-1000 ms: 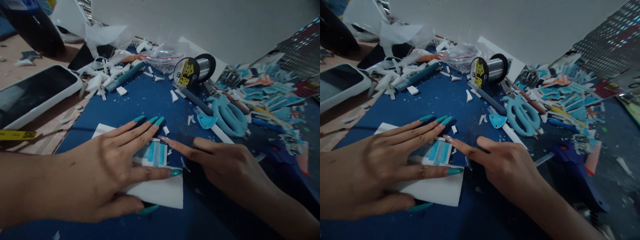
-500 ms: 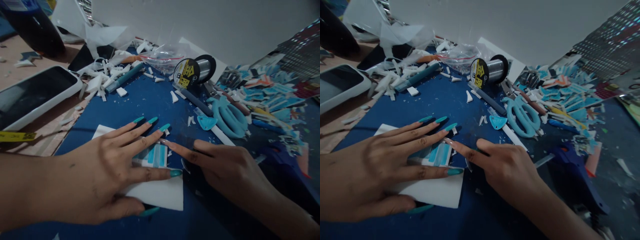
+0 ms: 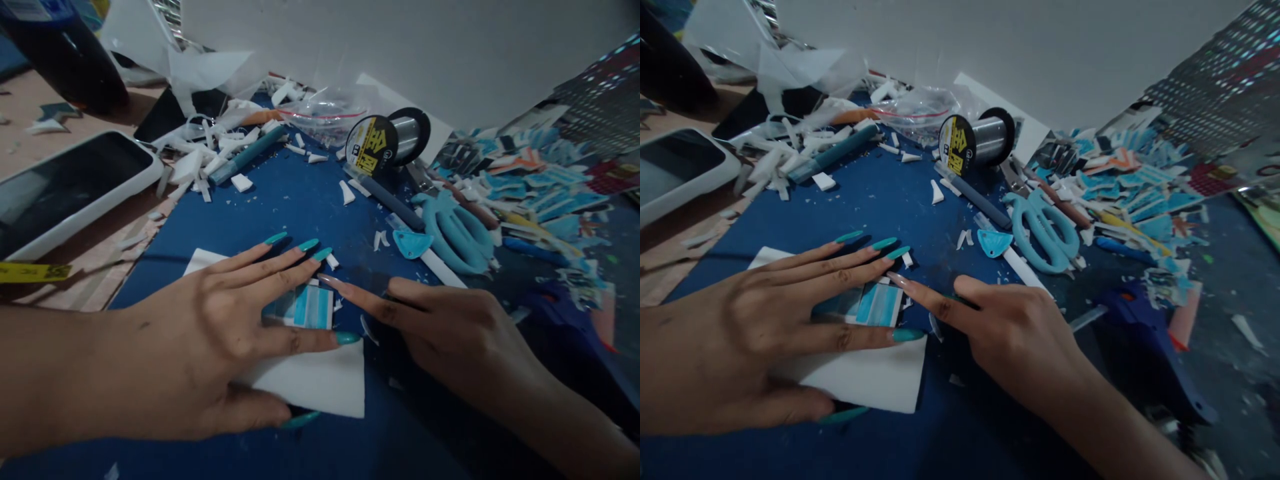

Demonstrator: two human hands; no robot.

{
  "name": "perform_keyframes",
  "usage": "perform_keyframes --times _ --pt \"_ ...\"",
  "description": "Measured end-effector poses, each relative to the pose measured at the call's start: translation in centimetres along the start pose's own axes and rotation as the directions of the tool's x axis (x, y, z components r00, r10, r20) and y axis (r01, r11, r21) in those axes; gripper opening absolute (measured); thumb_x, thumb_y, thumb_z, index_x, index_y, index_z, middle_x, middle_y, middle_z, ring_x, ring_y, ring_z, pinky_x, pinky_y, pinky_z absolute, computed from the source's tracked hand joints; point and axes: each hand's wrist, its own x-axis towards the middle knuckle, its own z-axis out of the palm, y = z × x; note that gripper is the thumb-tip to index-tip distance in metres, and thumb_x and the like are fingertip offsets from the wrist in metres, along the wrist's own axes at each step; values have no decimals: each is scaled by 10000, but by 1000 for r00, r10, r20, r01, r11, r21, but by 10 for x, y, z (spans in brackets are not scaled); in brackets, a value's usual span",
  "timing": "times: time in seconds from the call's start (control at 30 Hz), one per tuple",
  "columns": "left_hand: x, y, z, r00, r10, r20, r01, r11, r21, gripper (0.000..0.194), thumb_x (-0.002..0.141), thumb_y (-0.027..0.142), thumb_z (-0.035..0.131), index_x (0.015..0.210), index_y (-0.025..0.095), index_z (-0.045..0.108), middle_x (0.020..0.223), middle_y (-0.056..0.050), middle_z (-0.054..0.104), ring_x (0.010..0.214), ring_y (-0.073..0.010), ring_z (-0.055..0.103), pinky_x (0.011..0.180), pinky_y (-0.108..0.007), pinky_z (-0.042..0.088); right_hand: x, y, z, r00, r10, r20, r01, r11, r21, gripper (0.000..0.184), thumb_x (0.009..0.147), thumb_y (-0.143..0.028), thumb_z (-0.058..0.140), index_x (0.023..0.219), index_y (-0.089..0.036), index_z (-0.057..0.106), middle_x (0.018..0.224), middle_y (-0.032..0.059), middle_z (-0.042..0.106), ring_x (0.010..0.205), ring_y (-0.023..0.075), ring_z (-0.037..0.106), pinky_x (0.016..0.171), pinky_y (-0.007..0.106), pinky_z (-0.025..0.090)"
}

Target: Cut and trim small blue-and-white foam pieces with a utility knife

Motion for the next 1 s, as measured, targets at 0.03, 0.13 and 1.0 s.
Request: perform_keyframes --times 0.03,0.13,1.0 --pt "1 0 0 1000 2 0 -2 1000 1 618 821 519 606 1393 356 440 1546 -134 222 1380 -408 244 1034 -640 328 1 0 0 1000 -1 9 1 1000 -12 559 834 10 332 1257 -272 565 677 -33 554 419 106 448 411 208 326" --pt "2 0 -1 1000 1 3 0 1000 -16 596 817 529 600 1371 352 472 1539 -133 239 1375 -414 255 1017 -644 347 3 -1 -1 1000 6 15 -5 999 -47 572 856 -7 291 1238 -299 602 648 -39 535 384 97 413 404 203 335" --pt "-2 -3 -1 1000 -24 14 24 1000 12 635 812 628 559 1392 421 405 1559 -69 212 1392 -372 260 1080 -628 276 4 -2 -1 999 34 2 -33 998 -45 647 794 31 289 1163 -337 673 768 26 730 465 95 619 383 170 389"
